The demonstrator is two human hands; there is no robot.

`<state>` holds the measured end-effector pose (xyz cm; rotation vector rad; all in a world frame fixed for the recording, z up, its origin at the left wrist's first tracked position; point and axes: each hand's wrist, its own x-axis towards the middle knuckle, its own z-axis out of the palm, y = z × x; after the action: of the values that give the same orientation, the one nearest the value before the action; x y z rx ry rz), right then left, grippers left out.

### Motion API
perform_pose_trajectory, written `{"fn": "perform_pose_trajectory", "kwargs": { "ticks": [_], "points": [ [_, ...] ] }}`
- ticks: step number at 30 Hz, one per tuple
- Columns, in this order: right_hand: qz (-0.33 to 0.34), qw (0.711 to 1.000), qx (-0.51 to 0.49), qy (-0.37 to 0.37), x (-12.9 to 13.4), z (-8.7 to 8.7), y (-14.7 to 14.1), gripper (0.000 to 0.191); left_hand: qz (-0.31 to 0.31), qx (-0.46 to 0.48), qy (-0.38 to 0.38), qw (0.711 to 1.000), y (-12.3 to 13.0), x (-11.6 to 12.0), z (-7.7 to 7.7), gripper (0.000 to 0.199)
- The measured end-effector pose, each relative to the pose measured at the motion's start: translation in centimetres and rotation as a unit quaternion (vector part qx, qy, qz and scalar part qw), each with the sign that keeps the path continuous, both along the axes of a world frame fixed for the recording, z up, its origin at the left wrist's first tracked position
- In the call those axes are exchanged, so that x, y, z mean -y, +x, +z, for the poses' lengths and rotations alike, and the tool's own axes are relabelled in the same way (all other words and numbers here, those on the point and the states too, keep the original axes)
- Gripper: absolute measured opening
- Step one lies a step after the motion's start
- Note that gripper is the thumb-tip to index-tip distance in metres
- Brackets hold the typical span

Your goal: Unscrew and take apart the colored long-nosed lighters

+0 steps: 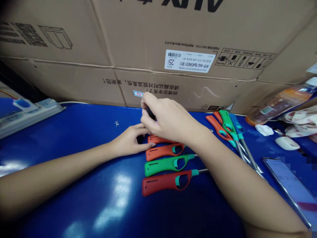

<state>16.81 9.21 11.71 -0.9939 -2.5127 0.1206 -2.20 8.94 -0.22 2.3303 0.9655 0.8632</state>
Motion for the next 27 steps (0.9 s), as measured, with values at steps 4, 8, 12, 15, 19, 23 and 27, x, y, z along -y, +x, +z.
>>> {"fn": "perform_pose_trajectory", "kwargs": {
  "ticks": [4, 8, 12, 15, 19, 23, 27],
  "points": [
    [-0.006, 0.999, 0.044, 0.014, 0.15, 0.67, 0.44, 0.024, -0.001, -0.004, 0.004, 1.000, 0.06, -0.02, 0.05, 0.032],
    [0.006, 0.998, 0.053, 0.033, 0.17, 0.52, 0.34, 0.028, 0.000, -0.006, 0.016, 1.000, 0.04, -0.07, -0.06, 0.029],
    [0.032, 0.996, 0.074, 0.047, 0.35, 0.47, 0.21, 0.029, -0.005, -0.008, 0.024, 1.000, -0.01, -0.08, -0.19, 0.027],
    [0.011, 0.994, 0.085, 0.071, 0.46, 0.45, 0.20, 0.033, -0.008, -0.010, 0.027, 1.000, -0.01, -0.06, -0.21, 0.027],
    [0.025, 0.995, 0.062, 0.070, 0.40, 0.43, 0.23, 0.031, 0.000, -0.018, 0.027, 0.999, -0.01, -0.02, -0.14, 0.026],
    [-0.026, 0.994, 0.088, 0.055, 0.33, 0.72, 0.37, 0.036, -0.006, -0.013, 0.021, 1.000, -0.04, 0.04, 0.02, 0.030],
    [0.002, 0.994, 0.101, 0.041, 0.36, 1.23, 0.75, 0.038, -0.012, -0.013, 0.022, 1.000, -0.01, 0.04, 0.13, 0.031]
  ]
}}
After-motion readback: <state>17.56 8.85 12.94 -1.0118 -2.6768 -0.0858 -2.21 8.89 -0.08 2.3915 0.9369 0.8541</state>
